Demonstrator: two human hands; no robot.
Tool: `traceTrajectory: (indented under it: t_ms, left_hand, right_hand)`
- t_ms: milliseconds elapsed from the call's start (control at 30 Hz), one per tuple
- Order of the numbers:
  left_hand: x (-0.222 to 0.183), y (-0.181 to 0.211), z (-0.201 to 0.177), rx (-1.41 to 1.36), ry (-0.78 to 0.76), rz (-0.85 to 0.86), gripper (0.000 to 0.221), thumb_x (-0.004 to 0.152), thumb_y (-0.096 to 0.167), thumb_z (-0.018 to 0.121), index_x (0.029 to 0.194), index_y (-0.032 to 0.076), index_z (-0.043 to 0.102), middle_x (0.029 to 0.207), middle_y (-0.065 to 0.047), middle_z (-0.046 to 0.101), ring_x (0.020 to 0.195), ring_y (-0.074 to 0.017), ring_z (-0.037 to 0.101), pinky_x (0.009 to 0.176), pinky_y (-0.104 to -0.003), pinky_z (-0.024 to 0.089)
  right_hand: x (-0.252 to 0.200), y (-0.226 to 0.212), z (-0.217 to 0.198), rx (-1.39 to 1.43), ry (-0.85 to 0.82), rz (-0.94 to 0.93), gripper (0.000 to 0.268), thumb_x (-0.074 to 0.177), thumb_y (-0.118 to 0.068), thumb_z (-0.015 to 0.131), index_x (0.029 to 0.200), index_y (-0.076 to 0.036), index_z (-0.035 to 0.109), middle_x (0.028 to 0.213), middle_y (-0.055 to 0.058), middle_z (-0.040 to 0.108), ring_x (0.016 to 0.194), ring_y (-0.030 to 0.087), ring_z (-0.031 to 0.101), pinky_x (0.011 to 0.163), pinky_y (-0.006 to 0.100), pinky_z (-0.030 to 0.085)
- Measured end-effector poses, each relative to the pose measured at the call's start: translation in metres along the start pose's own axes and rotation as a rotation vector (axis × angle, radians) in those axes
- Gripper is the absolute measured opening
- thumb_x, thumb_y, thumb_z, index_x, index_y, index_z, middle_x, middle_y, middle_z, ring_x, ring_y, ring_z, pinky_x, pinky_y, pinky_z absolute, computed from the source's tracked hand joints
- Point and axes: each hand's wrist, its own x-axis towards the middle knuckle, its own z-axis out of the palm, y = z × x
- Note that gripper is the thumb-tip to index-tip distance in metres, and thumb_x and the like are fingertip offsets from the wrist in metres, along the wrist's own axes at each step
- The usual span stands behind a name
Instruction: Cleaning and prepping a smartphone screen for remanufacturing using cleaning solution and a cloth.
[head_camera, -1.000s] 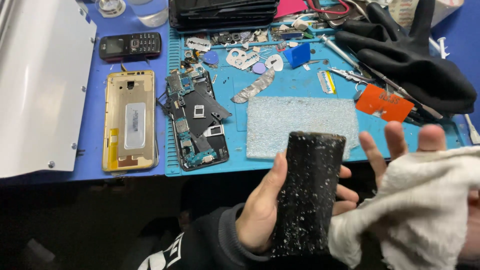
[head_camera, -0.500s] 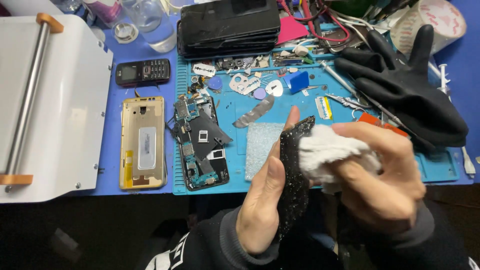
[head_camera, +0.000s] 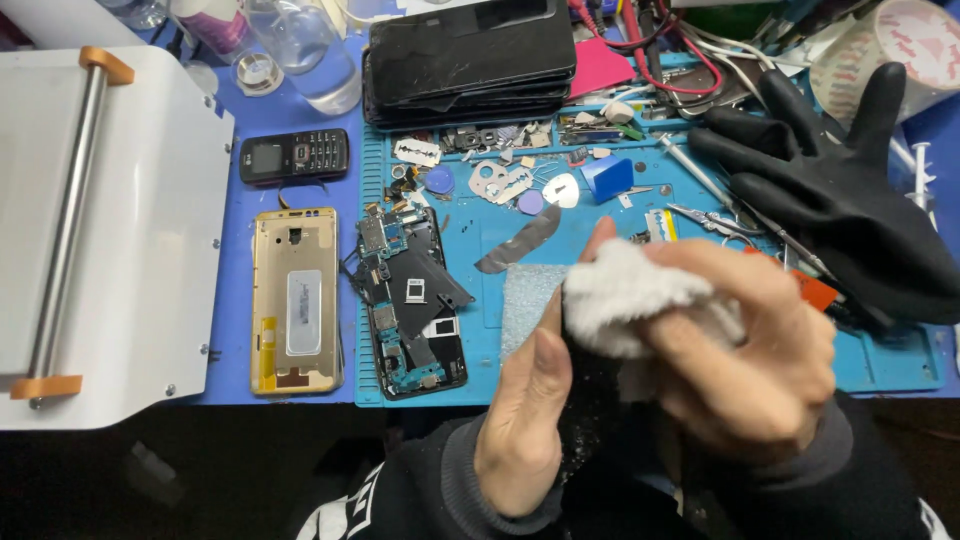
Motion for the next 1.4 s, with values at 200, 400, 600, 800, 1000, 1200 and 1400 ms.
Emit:
traceTrajectory:
  t_ms: [200, 400, 600, 800, 1000, 1200, 1400]
  left_hand:
    - [0.003, -0.01, -0.008, -0.185, 0.008, -0.07, 0.076, 0.106, 0.049, 0.026, 0.161, -0.002, 0.02, 0.156, -0.022, 0.037, 0.135, -0.0277, 0.044, 0.117, -0.042, 0.037]
    - [0.01, -0.015, -0.014, -0.321, 0.015, -0.098, 0.086, 0.103, 0.053, 0.033, 0.165, -0.004, 0.013, 0.154, -0.022, 0.041, 0.126, -0.0258, 0.052, 0.111, -0.045, 0.047]
    - [0.015, -0.021, -0.011, -0.265, 0.002, -0.069, 0.08, 0.106, 0.049, 0.031, 0.163, -0.004, 0.012, 0.158, -0.021, 0.032, 0.14, -0.0303, 0.04, 0.122, -0.047, 0.034]
    - [0.017, -0.017, -0.003, -0.079, 0.011, -0.053, 0.071, 0.109, 0.047, 0.025, 0.159, -0.004, 0.024, 0.166, -0.019, 0.032, 0.151, -0.0311, 0.038, 0.128, -0.042, 0.028]
    - [0.013, -0.018, -0.006, -0.268, -0.016, -0.069, 0.078, 0.107, 0.047, 0.03, 0.163, -0.004, 0.012, 0.157, -0.021, 0.035, 0.142, -0.0293, 0.042, 0.124, -0.046, 0.035]
    - [0.01, -0.02, -0.01, -0.243, 0.007, -0.071, 0.078, 0.107, 0.047, 0.03, 0.163, -0.004, 0.014, 0.157, -0.02, 0.034, 0.142, -0.0295, 0.04, 0.123, -0.044, 0.032]
    - [0.012, -0.018, -0.004, -0.316, 0.002, -0.039, 0.074, 0.108, 0.041, 0.027, 0.162, -0.006, 0.013, 0.165, -0.021, 0.029, 0.15, -0.029, 0.036, 0.129, -0.044, 0.028]
  right_hand:
    - [0.006, 0.003, 0.002, 0.05, -0.023, 0.067, 0.022, 0.076, 0.015, 0.067, 0.098, 0.013, 0.068, 0.121, 0.04, 0.061, 0.093, 0.039, 0.068, 0.08, 0.041, 0.057]
    - [0.005, 0.002, 0.003, -0.088, -0.011, 0.191, 0.028, 0.077, 0.023, 0.065, 0.103, 0.019, 0.074, 0.121, 0.038, 0.064, 0.094, 0.04, 0.064, 0.084, 0.043, 0.052]
    - [0.003, 0.024, -0.003, -0.104, -0.05, 0.075, 0.021, 0.081, 0.019, 0.071, 0.1, 0.011, 0.075, 0.119, 0.036, 0.067, 0.088, 0.037, 0.067, 0.075, 0.041, 0.055]
    - [0.012, 0.013, 0.0, -0.021, -0.033, 0.043, 0.022, 0.069, 0.008, 0.073, 0.091, 0.007, 0.075, 0.118, 0.034, 0.066, 0.087, 0.037, 0.065, 0.077, 0.043, 0.054]
    - [0.009, 0.003, -0.007, -0.122, -0.08, 0.131, 0.025, 0.076, 0.019, 0.072, 0.101, 0.015, 0.074, 0.122, 0.037, 0.066, 0.093, 0.039, 0.064, 0.081, 0.044, 0.051]
    - [-0.001, 0.017, -0.013, -0.165, -0.121, 0.05, 0.025, 0.075, 0.01, 0.071, 0.099, 0.008, 0.077, 0.119, 0.033, 0.069, 0.092, 0.041, 0.064, 0.082, 0.047, 0.053]
    - [0.013, -0.002, -0.006, -0.045, -0.081, 0.067, 0.023, 0.08, 0.01, 0.068, 0.102, 0.013, 0.073, 0.122, 0.033, 0.066, 0.094, 0.038, 0.062, 0.085, 0.043, 0.053]
